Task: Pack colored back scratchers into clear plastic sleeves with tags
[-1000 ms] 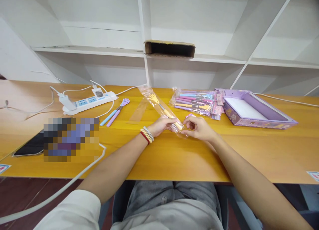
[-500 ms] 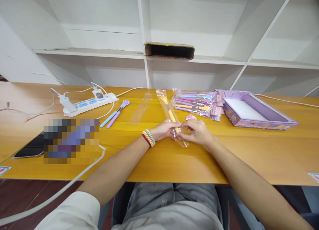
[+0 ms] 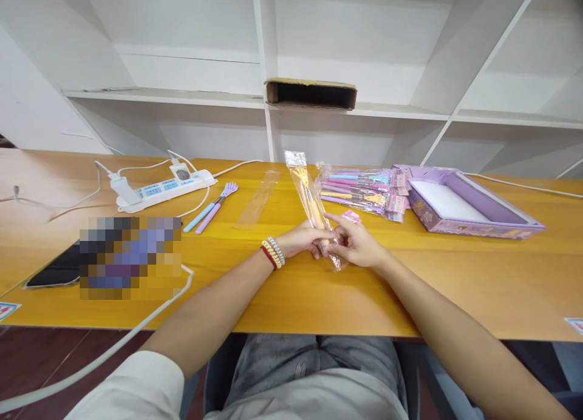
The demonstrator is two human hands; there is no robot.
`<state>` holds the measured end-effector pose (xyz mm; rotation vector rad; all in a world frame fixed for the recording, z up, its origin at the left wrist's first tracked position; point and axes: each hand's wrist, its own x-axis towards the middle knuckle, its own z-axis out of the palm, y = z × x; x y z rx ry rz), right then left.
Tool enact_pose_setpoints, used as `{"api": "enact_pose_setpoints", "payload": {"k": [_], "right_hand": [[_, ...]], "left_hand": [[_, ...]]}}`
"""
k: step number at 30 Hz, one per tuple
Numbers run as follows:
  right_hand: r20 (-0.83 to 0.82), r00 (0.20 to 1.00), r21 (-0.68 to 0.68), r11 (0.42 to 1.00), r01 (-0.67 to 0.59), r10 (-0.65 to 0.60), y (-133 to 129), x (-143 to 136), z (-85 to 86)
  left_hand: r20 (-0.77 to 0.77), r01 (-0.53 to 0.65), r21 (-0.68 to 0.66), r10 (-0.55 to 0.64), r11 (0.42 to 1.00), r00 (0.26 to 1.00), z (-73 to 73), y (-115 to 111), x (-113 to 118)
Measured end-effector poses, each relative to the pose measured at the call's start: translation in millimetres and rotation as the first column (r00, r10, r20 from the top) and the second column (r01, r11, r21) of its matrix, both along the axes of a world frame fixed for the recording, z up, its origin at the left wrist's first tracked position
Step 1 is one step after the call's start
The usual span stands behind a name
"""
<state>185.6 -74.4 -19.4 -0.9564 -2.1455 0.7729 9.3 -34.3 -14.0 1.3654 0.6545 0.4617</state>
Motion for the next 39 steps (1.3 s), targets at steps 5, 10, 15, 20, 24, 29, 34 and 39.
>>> {"api": "enact_pose_setpoints", "payload": {"k": [5, 10, 15, 20, 24, 29, 34, 39], "right_hand": [[-0.069, 0.997, -0.106, 0.994, 0.037, -0.044, 2.8, -0.7, 0.9], [-0.024, 0.997, -0.193, 0.978, 0.074, -0.08, 10.4, 6.1, -3.3], [0.082, 0.996, -0.24, 0.969, 0.051, -0.032, 15.5, 12.7, -7.5], [0.144, 0.99, -0.253, 0.967, 0.042, -0.005, 16.9, 12.7, -8.0], [0.168, 0.986, -0.254, 0.966, 0.045, -0.002, 16.2, 12.3, -6.1], [0.22, 0.976, -0.231, 0.971, 0.061, -0.01, 14.5, 13.3, -2.5], [0.276, 0.961, -0.17, 0.983, 0.069, -0.019, 15.4, 15.4, -1.3], [0.257, 0.966, -0.184, 0.98, 0.081, -0.032, 15.2, 16.8, 0.5]], "left_hand": [[-0.122, -0.049, 0.073, 0.058, 0.996, 0.991, 4.8, 4.0, -6.0], [-0.048, -0.264, -0.042, 0.262, 0.964, 0.964, 3.1, 13.3, -11.2], [-0.232, -0.297, -0.078, 0.272, 0.952, 0.934, 6.2, 13.9, -12.3], [-0.404, -0.317, -0.049, 0.272, 0.947, 0.874, 10.1, 11.2, -12.9], [-0.478, -0.293, 0.331, 0.427, 0.897, 0.768, 8.3, 9.5, -13.0], [-0.194, -0.112, 0.919, 0.679, 0.379, 0.709, 7.0, 3.6, -11.9], [-0.218, 0.106, 0.963, 0.484, 0.247, 0.848, 0.4, 0.3, -8.2], [-0.304, 0.208, 0.941, 0.396, 0.267, 0.867, -7.8, 9.7, -10.8]]}}
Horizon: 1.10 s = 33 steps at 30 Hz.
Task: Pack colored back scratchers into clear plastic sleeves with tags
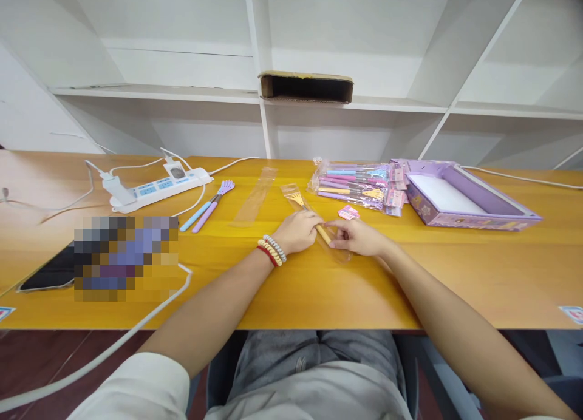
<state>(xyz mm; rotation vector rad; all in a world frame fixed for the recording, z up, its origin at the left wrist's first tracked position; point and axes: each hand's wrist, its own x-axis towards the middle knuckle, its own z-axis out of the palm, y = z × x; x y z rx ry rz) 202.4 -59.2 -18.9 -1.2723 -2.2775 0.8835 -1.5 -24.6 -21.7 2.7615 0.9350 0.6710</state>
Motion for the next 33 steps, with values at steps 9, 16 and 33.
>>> {"api": "enact_pose_setpoints", "payload": {"k": [9, 16, 33], "right_hand": [[-0.081, 0.995, -0.168, 0.985, 0.046, -0.06, 1.0, 19.1, 9.5], [-0.128, 0.991, -0.224, 0.973, -0.052, 0.024, 2.8, 23.7, 5.3], [0.03, 0.994, 0.107, 0.989, -0.104, 0.101, -0.6, 4.4, 4.5]], "left_hand": [[0.025, 0.005, -0.036, -0.004, 0.999, 1.0, -1.5, 8.3, -6.4], [0.032, 0.016, -0.06, -0.014, 0.998, 0.999, -1.2, 8.6, -5.7], [0.077, -0.059, -0.059, 0.063, 0.997, 0.995, -5.1, 26.1, -16.4]]}}
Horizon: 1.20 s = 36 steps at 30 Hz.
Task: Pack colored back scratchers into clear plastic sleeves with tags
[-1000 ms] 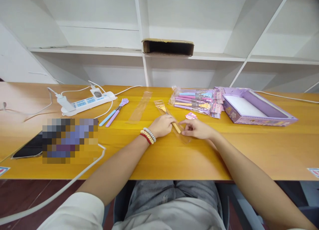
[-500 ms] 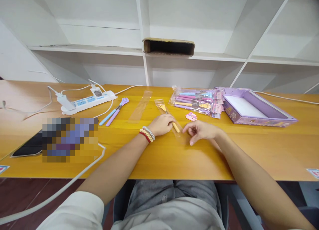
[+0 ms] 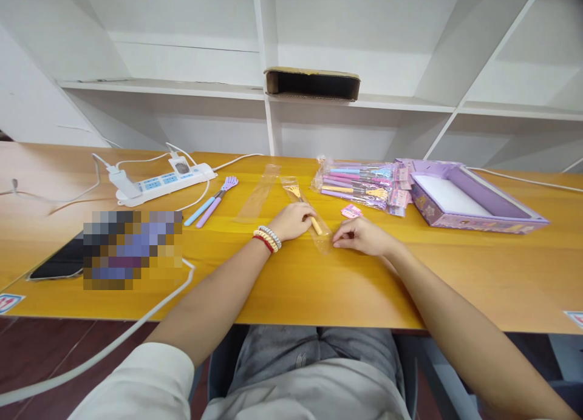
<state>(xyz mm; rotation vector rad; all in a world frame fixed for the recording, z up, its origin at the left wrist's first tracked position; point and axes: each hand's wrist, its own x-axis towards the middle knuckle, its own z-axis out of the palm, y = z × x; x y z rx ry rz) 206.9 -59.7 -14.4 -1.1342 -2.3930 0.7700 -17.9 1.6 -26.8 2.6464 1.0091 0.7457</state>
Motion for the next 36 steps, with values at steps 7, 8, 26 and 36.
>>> {"api": "enact_pose_setpoints", "payload": {"k": [7, 8, 26, 36], "right_hand": [[-0.217, 0.974, -0.016, 0.998, 0.061, -0.063, -1.7, -4.0, 4.4], [-0.24, 0.967, -0.046, 0.996, 0.078, -0.087, -1.1, -4.3, 3.6], [-0.204, 0.848, -0.352, 0.845, 0.403, -0.489, 5.9, -4.7, -6.5], [-0.291, 0.854, -0.416, 0.861, 0.292, -0.43, 6.7, -5.5, -2.0]], "left_hand": [[-0.048, 0.09, 0.012, -0.089, 0.996, 0.995, 3.1, -9.3, 4.2], [-0.05, 0.109, 0.015, -0.108, 0.994, 0.993, 3.7, -11.3, 5.4], [-0.08, 0.191, 0.04, -0.188, 0.981, 0.979, 12.7, -23.4, 9.4], [-0.086, 0.218, 0.094, -0.21, 0.971, 0.974, 7.9, -22.4, 11.8]]}}
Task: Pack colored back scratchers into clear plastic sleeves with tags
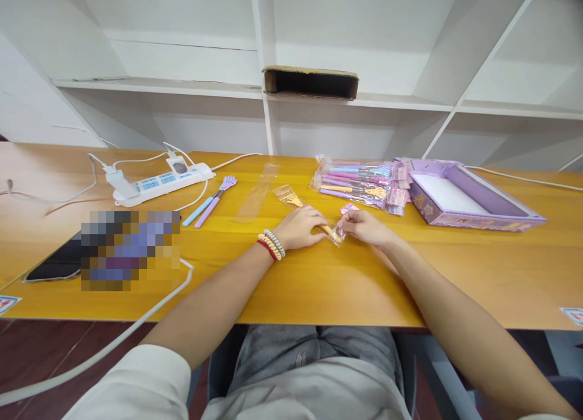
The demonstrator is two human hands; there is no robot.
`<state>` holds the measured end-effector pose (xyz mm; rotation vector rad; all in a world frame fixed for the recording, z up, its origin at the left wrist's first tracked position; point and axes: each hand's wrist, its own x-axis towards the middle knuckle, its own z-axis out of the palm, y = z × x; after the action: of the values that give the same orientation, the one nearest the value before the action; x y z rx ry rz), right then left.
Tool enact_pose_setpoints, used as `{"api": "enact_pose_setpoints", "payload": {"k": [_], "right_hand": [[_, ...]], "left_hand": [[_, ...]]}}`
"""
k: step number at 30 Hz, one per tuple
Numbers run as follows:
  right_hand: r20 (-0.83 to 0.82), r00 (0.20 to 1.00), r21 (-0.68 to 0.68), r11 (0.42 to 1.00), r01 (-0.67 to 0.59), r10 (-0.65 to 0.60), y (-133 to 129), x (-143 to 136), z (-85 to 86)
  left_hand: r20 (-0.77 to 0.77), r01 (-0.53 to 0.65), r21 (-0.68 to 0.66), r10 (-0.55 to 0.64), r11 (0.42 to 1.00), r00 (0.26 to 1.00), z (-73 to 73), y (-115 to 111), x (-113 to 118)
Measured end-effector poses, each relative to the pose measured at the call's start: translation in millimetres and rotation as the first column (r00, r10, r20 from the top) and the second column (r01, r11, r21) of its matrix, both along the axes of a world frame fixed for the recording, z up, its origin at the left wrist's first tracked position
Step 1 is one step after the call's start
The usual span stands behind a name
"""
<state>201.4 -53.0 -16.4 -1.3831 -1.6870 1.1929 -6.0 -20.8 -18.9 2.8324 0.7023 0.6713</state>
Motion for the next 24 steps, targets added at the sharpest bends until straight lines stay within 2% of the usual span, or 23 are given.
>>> {"api": "enact_pose_setpoints", "payload": {"k": [4, 8, 12, 15, 18, 20, 22, 24], "right_hand": [[0.064, 0.995, 0.068, 0.995, 0.069, -0.073, 7.5, 4.1, -9.2], [0.149, 0.978, 0.092, 0.986, 0.137, -0.149, 11.7, 10.8, -12.6], [0.159, 0.966, 0.088, 0.978, 0.191, -0.203, 10.9, 11.9, -10.5], [0.06, 0.974, 0.024, 0.976, 0.217, -0.219, 6.6, 6.5, -6.1], [-0.098, 0.967, -0.032, 0.972, 0.231, -0.233, 1.8, -0.7, -1.1], [-0.177, 0.958, -0.052, 0.974, 0.221, -0.227, -0.1, -4.6, 1.0], [-0.218, 0.953, -0.041, 0.978, 0.206, -0.21, -0.8, -7.5, 1.5], [-0.221, 0.955, 0.008, 0.979, 0.203, -0.196, -1.3, -9.8, 0.6]], "left_hand": [[0.053, -0.022, 0.016, 0.021, 1.0, 0.998, 1.3, -3.6, 1.5], [0.121, -0.151, 0.03, 0.146, 0.988, 0.982, 5.8, -9.5, 4.3], [0.015, -0.316, -0.122, 0.32, 0.941, 0.947, 9.5, -15.7, 9.1], [-0.059, -0.37, -0.241, 0.367, 0.897, 0.928, 8.1, -19.2, 12.7], [-0.02, -0.337, -0.33, 0.351, 0.882, 0.936, 3.3, -20.0, 14.5], [0.054, -0.285, -0.439, 0.342, 0.852, 0.938, -0.4, -18.9, 15.4], [0.131, -0.221, -0.571, 0.353, 0.791, 0.926, -3.3, -17.6, 17.4], [0.176, -0.164, -0.708, 0.397, 0.687, 0.901, -3.9, -17.1, 20.7]]}}
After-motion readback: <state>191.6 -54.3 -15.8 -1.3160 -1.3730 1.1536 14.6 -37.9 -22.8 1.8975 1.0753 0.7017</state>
